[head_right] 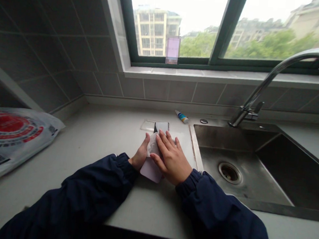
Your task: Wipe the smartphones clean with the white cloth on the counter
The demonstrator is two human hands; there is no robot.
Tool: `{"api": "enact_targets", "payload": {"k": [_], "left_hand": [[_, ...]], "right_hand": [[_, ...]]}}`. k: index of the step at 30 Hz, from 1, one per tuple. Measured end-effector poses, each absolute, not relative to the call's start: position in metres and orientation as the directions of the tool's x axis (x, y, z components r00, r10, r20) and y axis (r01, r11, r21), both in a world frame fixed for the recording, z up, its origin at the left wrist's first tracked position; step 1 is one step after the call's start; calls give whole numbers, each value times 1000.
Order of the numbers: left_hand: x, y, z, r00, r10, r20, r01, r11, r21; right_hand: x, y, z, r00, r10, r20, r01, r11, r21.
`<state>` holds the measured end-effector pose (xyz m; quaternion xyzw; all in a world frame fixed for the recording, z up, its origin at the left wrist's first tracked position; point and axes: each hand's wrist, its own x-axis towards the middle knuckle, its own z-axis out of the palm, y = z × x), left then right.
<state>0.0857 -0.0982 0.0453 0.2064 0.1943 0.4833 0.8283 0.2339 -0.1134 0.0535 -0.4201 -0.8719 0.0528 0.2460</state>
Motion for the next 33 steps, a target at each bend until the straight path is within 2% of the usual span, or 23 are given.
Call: {"api": "enact_targets", "payload": {"k": [12,26,33], "left_hand": [[83,-96,36,470,874,-122,-707,455,542],[81,-95,52,523,821,-227,-688,564,456],[78,-93,51,549,795,-257,-679,604,417]], "right_hand": [[233,-114,53,-550,743,381,685,662,-305],[231,-119,59,-601,710,368,609,705,-364],[230,-120,61,-661,664,349,564,747,-351]]}}
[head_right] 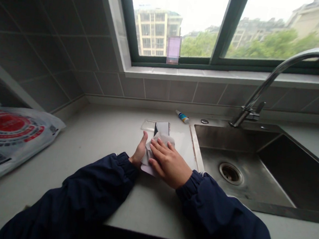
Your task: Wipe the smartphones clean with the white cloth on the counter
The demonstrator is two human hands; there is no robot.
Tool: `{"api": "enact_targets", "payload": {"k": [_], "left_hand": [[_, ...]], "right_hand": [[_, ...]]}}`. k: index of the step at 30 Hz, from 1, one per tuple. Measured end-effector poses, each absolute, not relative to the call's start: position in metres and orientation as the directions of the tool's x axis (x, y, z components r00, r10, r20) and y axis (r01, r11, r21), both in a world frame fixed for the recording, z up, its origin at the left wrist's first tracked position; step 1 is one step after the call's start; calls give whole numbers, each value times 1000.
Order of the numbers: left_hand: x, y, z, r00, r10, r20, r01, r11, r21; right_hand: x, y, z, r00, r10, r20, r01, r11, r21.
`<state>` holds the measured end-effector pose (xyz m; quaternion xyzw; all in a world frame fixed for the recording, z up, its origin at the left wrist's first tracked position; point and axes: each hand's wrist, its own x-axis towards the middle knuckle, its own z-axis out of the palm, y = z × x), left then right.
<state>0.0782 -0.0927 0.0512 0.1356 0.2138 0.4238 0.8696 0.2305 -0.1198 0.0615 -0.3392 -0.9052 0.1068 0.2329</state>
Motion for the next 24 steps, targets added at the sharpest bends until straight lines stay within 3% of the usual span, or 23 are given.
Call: {"api": "enact_targets", "payload": {"k": [7,12,24], "left_hand": [[74,-88,45,538,793,-286,-647,606,463],[69,-89,43,586,748,-312,-618,661,426],[63,-89,46,553,752,-359,-630,660,410]], "right_hand": [[230,-124,62,-729,596,336,507,800,-321],[230,-127,66,-745,578,333,481,811,-333],[234,-128,69,-746,531,401,332,819,-469]]}}
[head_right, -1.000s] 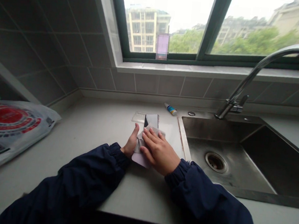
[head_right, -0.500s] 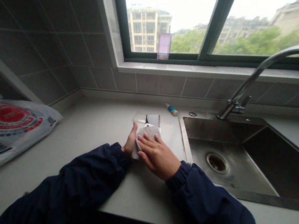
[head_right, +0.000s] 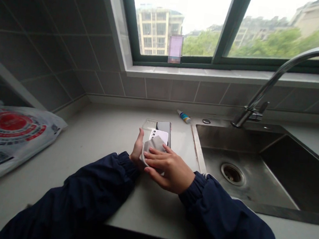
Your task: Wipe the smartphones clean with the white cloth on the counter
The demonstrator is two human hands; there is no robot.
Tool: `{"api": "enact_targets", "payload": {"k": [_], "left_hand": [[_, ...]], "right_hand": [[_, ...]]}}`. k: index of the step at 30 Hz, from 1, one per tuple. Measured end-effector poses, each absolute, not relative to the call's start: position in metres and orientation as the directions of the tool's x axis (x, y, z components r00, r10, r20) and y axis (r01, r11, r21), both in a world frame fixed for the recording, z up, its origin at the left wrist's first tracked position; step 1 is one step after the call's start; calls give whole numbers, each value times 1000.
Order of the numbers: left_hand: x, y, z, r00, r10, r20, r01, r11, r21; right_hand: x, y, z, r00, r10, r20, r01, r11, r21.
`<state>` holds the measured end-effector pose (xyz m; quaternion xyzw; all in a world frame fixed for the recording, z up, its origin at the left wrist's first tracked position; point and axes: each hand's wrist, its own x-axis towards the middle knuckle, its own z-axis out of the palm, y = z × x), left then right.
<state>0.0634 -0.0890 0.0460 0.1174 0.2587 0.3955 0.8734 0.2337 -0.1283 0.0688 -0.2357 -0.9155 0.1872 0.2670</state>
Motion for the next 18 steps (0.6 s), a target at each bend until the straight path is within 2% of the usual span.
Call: {"api": "enact_targets", "payload": {"k": [7,18], "left_hand": [[58,-82,47,537,806,-248,-701,590,401],[52,-71,42,447,863,-235,-775,504,381]], "right_hand": [[232,-129,68,-697,458,552,214,867,-449],[234,-124,69,-639,429,638,329,903,-277]]}}
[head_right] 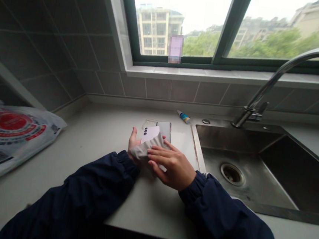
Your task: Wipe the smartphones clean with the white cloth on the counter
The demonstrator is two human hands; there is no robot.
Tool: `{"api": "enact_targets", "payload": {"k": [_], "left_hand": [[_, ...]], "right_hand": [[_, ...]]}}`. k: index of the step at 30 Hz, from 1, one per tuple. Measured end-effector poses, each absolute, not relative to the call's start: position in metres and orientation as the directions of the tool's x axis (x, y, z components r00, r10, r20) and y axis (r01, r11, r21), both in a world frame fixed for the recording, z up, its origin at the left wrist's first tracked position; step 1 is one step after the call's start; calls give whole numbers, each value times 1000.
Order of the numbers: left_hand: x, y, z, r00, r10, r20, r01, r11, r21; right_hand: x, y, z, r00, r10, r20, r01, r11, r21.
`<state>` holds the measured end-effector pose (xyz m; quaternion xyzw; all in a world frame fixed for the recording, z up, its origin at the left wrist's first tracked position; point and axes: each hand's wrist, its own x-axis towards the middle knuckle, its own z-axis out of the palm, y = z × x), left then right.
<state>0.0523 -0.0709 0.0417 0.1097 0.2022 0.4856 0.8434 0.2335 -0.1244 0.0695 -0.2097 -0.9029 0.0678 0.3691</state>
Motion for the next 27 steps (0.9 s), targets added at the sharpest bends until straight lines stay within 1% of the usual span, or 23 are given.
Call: {"api": "enact_targets", "payload": {"k": [4,7,11,14,19,23,27], "left_hand": [[53,-75,43,467,858,-215,-786,514,342],[57,-81,45,493,850,-187,-769,526,362],[65,-85,50,429,873,-230,-774,487,405],[72,-86,52,376,903,-210,-800,430,419],[79,-92,61,432,884,-181,-784,467,408],[82,-96,59,463,877,-127,-748,463,476],[80,-97,47,563,819,-106,-658,523,541]], "right_hand": [[233,-125,68,-628,466,623,394,881,-262],[233,-125,68,-655,504,562,445,859,-252],[233,-125,68,-665,596,450,559,797,-230],[232,-123,66,-618,668,415,639,734,-229],[233,-118,60,-532,738,414,718,653,-241],[236,-116,58,-476,768,429,745,611,-266],[236,-114,56,-456,772,443,746,603,-282]]}}
